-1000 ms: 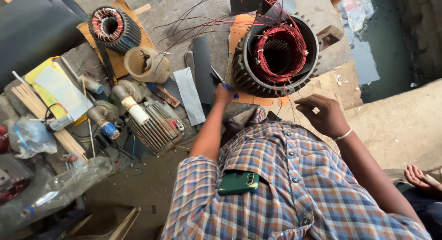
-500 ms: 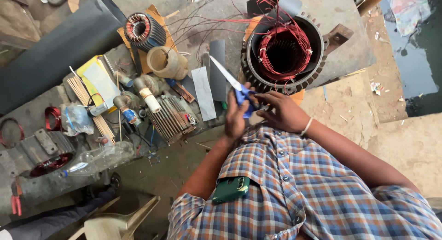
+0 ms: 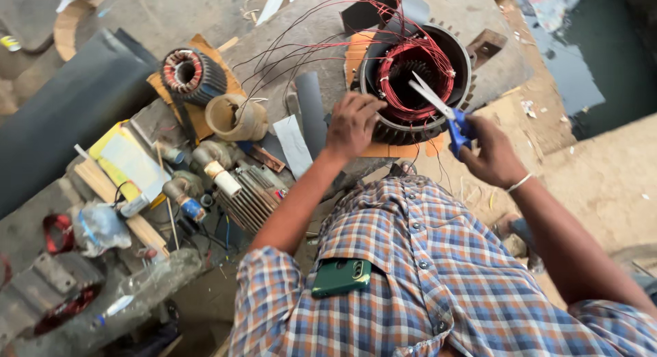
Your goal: The person cuts a strip of gray insulating sheet with scissors, then fits and presses the strip around the inside wall of an electric motor stator, adjusting it to sit against the winding slots. They continue trimming and seating the insulation liner inside the stator housing.
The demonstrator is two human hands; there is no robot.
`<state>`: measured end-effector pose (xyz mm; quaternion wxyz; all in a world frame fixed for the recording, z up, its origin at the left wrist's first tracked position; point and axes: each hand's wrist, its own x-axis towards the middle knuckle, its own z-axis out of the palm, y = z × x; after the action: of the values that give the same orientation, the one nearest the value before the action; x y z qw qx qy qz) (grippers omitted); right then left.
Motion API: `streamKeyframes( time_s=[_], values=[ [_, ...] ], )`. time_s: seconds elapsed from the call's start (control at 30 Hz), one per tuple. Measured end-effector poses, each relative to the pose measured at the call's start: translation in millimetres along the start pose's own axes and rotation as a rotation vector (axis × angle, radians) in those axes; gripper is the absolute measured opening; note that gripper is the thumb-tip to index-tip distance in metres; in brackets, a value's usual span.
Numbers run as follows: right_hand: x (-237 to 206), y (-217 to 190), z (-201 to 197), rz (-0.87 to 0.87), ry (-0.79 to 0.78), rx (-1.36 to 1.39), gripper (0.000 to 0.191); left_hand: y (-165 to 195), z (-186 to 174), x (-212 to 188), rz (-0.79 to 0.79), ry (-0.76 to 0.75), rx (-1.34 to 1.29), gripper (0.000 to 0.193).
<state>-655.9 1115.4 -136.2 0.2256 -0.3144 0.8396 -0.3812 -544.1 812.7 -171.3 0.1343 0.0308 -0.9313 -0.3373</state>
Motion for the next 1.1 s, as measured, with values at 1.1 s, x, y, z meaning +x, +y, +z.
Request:
streamKeyframes(
  time_s=[1.1],
  values=[
    [-10,-71,67,-0.068,0.296,-1.046,0.043,-74,26,56,0.503,-0.195,0.266,0.014]
  ],
)
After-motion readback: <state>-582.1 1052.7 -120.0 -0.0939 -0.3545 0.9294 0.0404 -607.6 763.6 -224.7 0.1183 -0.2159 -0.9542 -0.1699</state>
